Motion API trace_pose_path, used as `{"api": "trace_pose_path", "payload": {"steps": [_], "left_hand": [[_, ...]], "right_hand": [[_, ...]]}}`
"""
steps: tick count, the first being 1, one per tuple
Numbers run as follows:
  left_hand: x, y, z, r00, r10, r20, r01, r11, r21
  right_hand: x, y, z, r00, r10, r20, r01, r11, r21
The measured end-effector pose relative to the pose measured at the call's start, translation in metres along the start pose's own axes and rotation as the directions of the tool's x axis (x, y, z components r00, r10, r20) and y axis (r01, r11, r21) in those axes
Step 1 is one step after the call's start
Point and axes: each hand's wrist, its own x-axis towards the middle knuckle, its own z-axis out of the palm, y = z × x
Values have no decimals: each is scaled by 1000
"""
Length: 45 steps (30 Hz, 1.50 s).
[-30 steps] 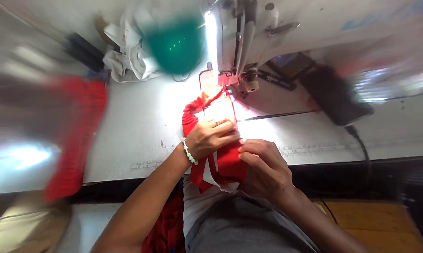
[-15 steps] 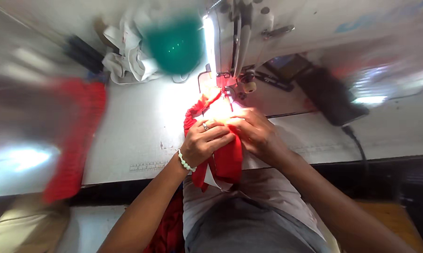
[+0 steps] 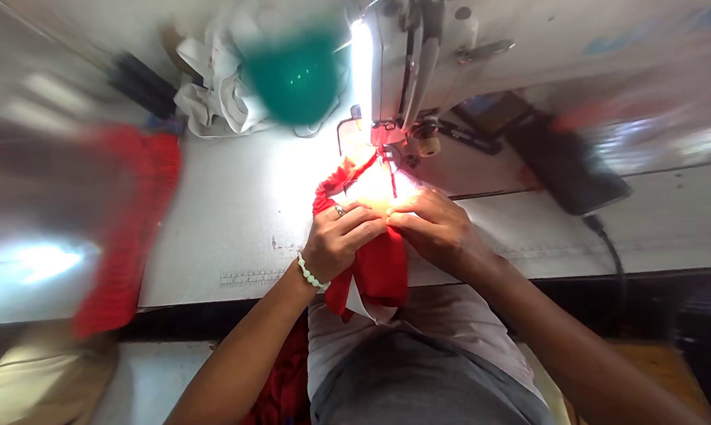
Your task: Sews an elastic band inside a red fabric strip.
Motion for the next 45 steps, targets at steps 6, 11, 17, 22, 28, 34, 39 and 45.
{"api": "trace_pose_path", "payload": {"steps": [6, 11, 17, 22, 28, 34, 39, 45], "left_hand": [[-1, 2, 3, 1000, 29, 9, -29, 1000, 5], [0, 3, 4, 998, 32, 58, -33, 999, 22], [16, -12, -26, 811, -158, 563, 283, 949, -142], [19, -13, -22, 787, -262, 559, 251, 963, 98], [-13, 25, -4, 852, -331, 406, 181, 913, 365], [-11, 15, -4, 834, -381, 399, 234, 899, 369], [2, -16, -5, 810, -385, 442, 243, 907, 344], [18, -44, -6, 801, -408, 438, 266, 898, 350]], "right_hand": [[0, 0, -1, 1000, -4, 15, 4, 1000, 15], [-1, -5, 0, 999, 2, 35, -2, 1000, -9], [-13, -12, 1, 984, 75, 164, -59, 993, -101], [-14, -23, 2, 971, 105, 214, -65, 980, -186], [-21, -32, -2, 969, 114, 220, -51, 960, -275], [-12, -21, -3, 965, 113, 235, -51, 966, -254], [1, 7, 2, 966, 96, 242, -46, 978, -203], [17, 34, 8, 946, 134, 296, -83, 981, -177]]}}
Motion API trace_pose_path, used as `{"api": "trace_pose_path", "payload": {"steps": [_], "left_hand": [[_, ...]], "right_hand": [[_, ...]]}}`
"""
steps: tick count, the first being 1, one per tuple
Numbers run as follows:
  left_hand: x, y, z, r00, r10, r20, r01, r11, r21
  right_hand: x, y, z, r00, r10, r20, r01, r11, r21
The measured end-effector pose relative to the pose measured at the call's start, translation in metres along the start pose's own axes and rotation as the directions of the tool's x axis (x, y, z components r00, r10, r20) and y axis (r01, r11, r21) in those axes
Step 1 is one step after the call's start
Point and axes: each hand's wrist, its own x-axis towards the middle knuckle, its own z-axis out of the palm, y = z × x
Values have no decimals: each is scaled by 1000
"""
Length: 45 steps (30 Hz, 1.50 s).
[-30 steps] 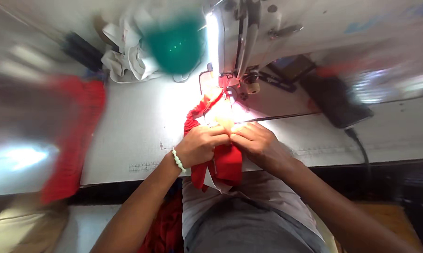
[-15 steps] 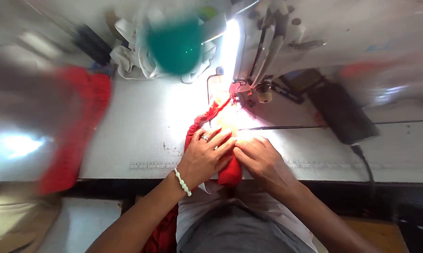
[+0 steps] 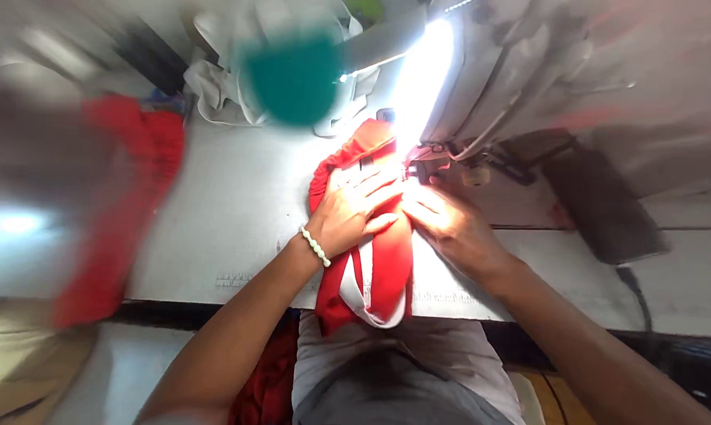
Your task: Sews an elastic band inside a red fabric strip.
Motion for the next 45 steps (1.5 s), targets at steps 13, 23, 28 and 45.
{"api": "trace_pose_path", "payload": {"steps": [13, 23, 28, 45], "left_hand": [[17, 12, -1, 995, 42, -90, -36, 997, 74], [-38, 92, -11, 979, -205, 14, 205, 971, -124], [-73, 127, -6, 936, -346, -61, 342, 938, -59], [-119, 149, -36, 737, -606, 300, 664, 733, -149]], "right_hand": [[7, 25, 14, 990, 126, -63, -130, 990, -55], [-10, -2, -5, 987, 156, 31, -157, 986, 47], [-42, -44, -18, 964, 264, -16, -263, 963, 52], [-100, -118, 5, 966, 176, -189, -168, 984, 57]]}}
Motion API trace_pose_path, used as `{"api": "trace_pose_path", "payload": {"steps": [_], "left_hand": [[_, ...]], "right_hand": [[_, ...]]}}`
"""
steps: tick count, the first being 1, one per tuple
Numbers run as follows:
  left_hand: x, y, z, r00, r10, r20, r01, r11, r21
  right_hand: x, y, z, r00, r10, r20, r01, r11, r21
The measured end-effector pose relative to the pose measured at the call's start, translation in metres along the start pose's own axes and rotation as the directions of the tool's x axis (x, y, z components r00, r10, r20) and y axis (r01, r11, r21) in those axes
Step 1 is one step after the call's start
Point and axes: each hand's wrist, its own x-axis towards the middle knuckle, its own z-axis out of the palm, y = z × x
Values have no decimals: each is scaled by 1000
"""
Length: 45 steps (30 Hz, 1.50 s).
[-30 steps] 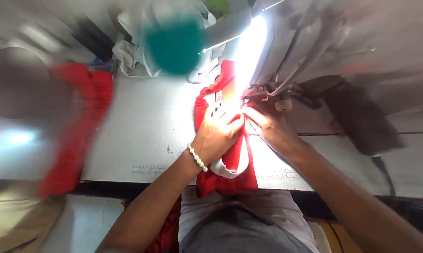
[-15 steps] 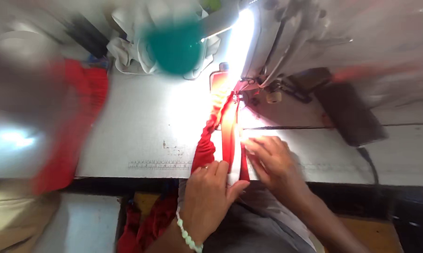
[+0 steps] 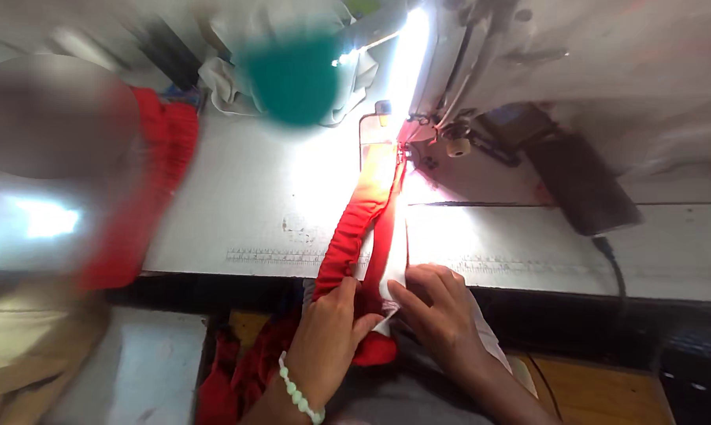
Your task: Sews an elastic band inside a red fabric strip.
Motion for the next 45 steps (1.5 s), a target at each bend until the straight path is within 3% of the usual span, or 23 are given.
{"api": "trace_pose_path", "payload": {"steps": [2, 4, 9, 13, 16, 19, 23, 28, 32, 38, 40, 43, 45], "left_hand": [[1, -3, 21, 965, 59, -255, -42, 997, 71], [7, -9, 39, 886, 112, -449, -59, 990, 129], [11, -13, 46, 766, 246, -594, -204, 969, 137], [10, -12, 35, 786, 214, -580, -338, 934, -112], [10, -11, 34, 845, 113, -523, -300, 909, -288], [14, -7, 36, 872, 25, -489, -221, 912, -346], [18, -5, 33, 872, -6, -490, -130, 961, -242], [15, -3, 29, 755, 234, -612, -252, 966, 59], [20, -3, 37, 771, 380, -511, -408, 911, 60], [14, -13, 45, 799, 435, -415, -442, 893, 85], [11, -16, 53, 797, 409, -445, -429, 901, 62], [9, -16, 63, 788, 348, -508, -409, 912, -9], [9, -13, 63, 772, 287, -567, -386, 920, -60]], "right_hand": [[-5, -1, 3, 1000, -19, -18, 19, 1000, 9], [-7, -2, 5, 999, -21, -35, 21, 1000, 2], [-11, -2, 10, 997, 4, -82, -3, 1000, 7], [-11, -4, 12, 994, 24, -109, -18, 998, 52], [-10, -7, 11, 990, 10, -138, 1, 997, 78], [-9, -10, 12, 987, 6, -158, 9, 995, 95], [-11, -13, 15, 992, 25, -123, -13, 995, 101], [-15, -9, 18, 995, 8, -100, -2, 998, 58], [-18, -8, 18, 994, -33, -102, 42, 995, 89], [-28, -1, 6, 994, -55, -97, 70, 985, 159], [-35, -2, 1, 995, -1, -103, 19, 985, 172], [-39, -11, 0, 964, 265, -2, -263, 958, 114], [-30, -16, -2, 840, 502, 206, -533, 834, 144]]}}
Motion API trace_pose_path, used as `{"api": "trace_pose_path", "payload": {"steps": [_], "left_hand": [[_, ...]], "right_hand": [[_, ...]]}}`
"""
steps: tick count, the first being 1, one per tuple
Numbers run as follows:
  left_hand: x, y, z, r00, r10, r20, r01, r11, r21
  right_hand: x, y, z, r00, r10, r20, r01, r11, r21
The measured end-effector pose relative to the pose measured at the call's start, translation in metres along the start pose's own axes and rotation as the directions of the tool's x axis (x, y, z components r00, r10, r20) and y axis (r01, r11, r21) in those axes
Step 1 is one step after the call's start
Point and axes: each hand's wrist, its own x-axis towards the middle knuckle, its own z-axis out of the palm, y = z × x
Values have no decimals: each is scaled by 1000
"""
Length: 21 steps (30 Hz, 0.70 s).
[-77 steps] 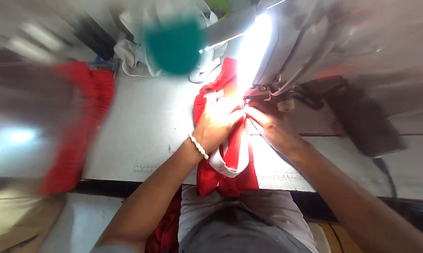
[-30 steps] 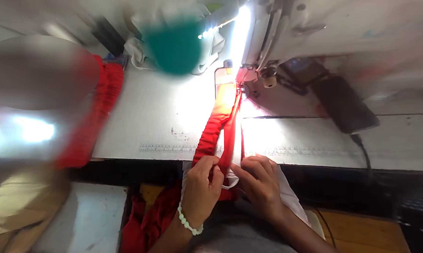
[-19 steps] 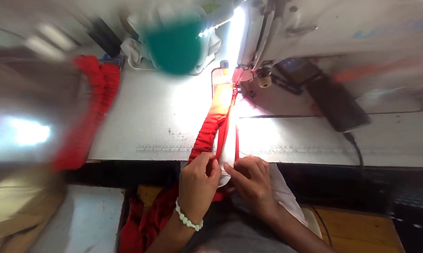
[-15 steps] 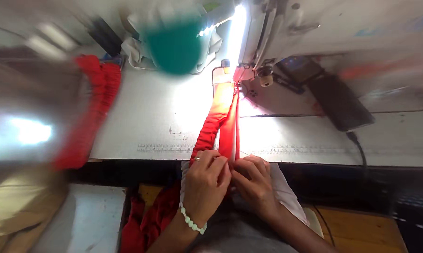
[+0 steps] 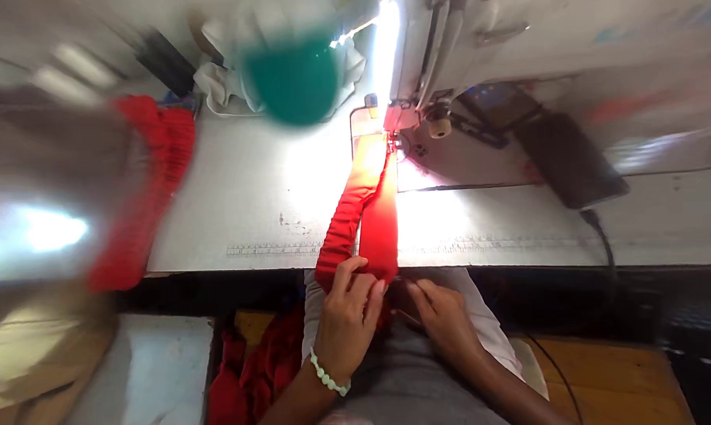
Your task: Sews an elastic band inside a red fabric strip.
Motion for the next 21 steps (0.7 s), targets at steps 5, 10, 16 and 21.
{"api": "trace_pose_path", "payload": {"steps": [5, 10, 16, 21], "left_hand": [[4, -2, -7, 984, -132, -118, 135, 991, 21], [10, 2, -10, 983, -170, -67, 176, 981, 88], [34, 7, -19, 967, -226, 115, 209, 968, 140], [67, 8, -45, 769, -436, 468, 578, 787, -216]], "right_hand": [[15, 1, 1, 847, 235, 477, -483, 715, 505], [17, -16, 7, 840, 267, 473, -537, 536, 652], [15, -35, -6, 950, 134, 283, -299, 661, 689], [15, -44, -14, 962, 89, 258, -248, 682, 688]]}}
